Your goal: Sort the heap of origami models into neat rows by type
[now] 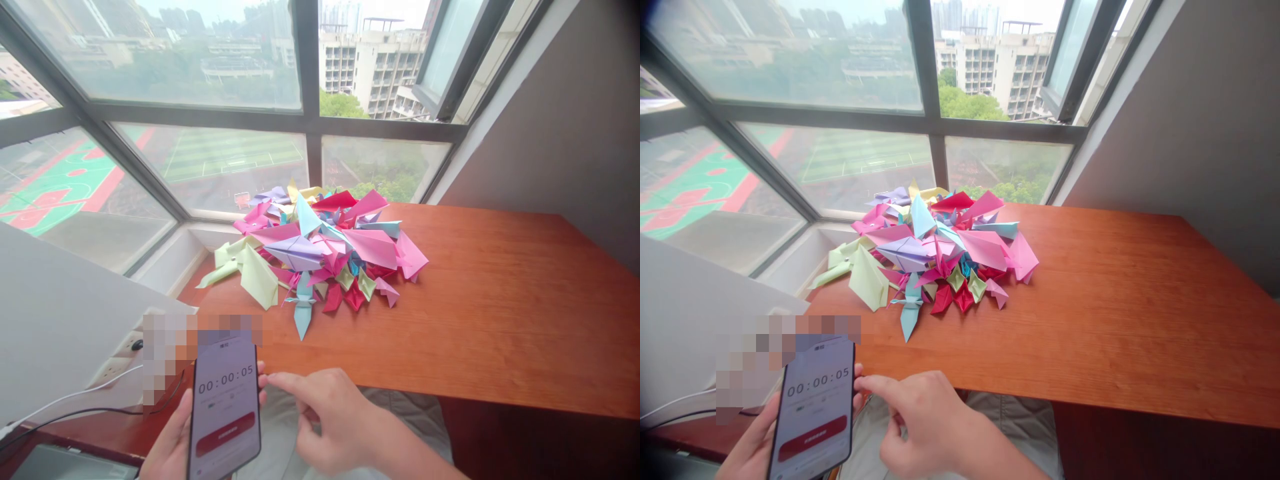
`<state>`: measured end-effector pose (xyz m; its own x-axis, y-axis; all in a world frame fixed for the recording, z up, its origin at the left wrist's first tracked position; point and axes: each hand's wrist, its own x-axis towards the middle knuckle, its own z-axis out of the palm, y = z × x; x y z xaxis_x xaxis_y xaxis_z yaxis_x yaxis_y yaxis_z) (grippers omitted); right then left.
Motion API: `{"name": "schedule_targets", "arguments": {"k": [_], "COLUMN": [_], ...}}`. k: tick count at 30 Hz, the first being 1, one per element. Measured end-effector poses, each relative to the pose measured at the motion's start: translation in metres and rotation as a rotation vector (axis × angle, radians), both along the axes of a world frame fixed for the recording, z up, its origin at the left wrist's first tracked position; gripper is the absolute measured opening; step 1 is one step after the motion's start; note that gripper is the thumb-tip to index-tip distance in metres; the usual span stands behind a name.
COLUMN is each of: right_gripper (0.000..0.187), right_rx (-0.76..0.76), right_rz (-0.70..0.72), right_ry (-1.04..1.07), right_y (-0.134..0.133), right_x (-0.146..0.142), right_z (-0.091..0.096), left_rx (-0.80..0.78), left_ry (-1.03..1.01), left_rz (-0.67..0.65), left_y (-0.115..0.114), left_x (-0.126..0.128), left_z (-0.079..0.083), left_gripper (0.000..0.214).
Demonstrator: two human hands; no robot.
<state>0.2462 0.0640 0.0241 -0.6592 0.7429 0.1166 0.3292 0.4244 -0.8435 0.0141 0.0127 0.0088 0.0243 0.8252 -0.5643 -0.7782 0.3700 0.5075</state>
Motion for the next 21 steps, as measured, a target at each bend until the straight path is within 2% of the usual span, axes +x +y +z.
{"name": "schedule_targets", "arguments": {"k": [4, 9, 14, 17, 21], "right_gripper": [0.072, 0.059, 0.052, 0.051, 0.051], "right_rx": [0.003, -0.012, 0.070, 0.122, 0.150], "right_rz": [-0.149, -0.461, -0.754, -0.839, -0.853], "right_ry": [0.064, -0.017, -0.158, -0.216, -0.233], "right_y": [0.004, 0.019, 0.026, 0.023, 0.020], "right_x": [0.031, 0.101, 0.165, 0.183, 0.187], "right_z": [-0.003, -0.006, -0.021, -0.030, -0.037], "left_rx": [-0.023, 0.001, -0.003, -0.005, -0.006], "left_ry": [0.001, -0.005, -0.019, -0.018, -0.016], "left_rz": [-0.064, -0.077, -0.074, -0.070, -0.072], "left_y": [0.001, 0.002, 0.004, 0.004, 0.002], "left_x": [0.000, 0.000, -0.001, -0.001, -0.001], "left_z": [0.007, 0.007, 0.009, 0.009, 0.008], "left_gripper": [0.063, 0.065, 0.063, 0.063, 0.066]}}
